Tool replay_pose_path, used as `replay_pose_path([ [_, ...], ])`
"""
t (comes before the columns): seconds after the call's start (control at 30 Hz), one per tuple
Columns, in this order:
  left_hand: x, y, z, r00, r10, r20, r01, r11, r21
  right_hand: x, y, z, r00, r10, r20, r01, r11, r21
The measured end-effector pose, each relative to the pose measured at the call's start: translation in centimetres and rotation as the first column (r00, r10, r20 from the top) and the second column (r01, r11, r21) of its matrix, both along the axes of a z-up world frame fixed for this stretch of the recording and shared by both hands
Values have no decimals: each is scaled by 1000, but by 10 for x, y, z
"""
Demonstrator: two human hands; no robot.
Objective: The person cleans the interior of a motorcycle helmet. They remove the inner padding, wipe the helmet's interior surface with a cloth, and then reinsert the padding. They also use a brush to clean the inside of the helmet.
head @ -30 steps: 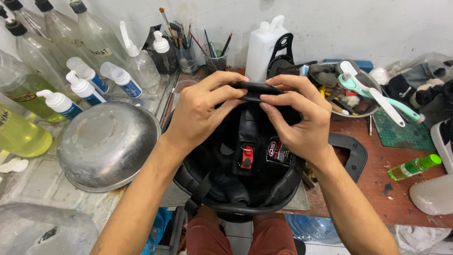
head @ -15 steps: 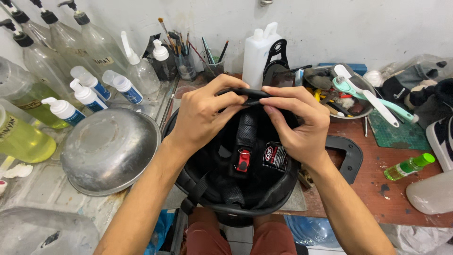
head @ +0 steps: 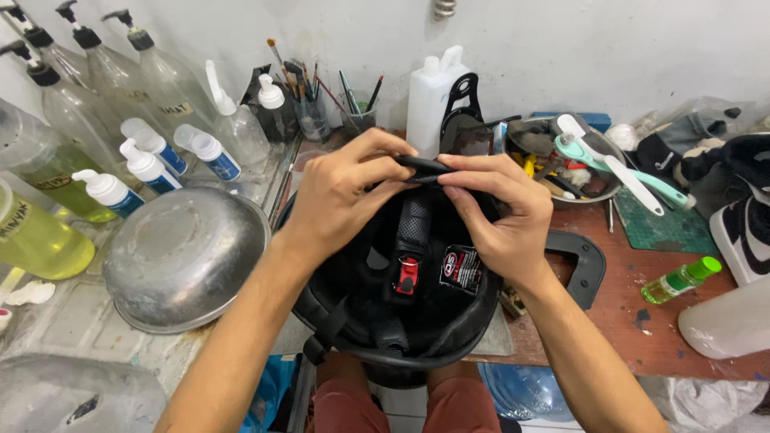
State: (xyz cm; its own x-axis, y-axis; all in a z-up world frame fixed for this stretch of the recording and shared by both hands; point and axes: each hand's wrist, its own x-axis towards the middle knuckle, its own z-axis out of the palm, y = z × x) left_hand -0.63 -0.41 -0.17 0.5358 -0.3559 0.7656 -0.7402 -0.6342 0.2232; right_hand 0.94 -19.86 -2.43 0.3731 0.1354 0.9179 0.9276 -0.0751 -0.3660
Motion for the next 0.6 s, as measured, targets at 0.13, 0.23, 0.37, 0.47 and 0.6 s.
replay_pose_path([
  [0.13,-5,-7,-7,998,46,41,-42,995,-87,-4,0,1,1000,-11,-12,11,1000,2],
  [0.23,-6,-9,-8,998,34,60,-22,983,-185,-4,1,3,1000,-1,-10,1,1000,-3],
  [0.37,-8,-5,-12,985,81,150,-46,973,-224,0,6,-1,1000,8,-16,-8,1000,-12],
  [0.47,-11,1,-12,979,136,151,-99,968,-229,4,15,0,1000,-17,-13,16,998,-61],
  [0.6,-20,9,1,1000,-1,-3,0,986,-169,6,19,-2,999,-32,-26,28,986,-163],
])
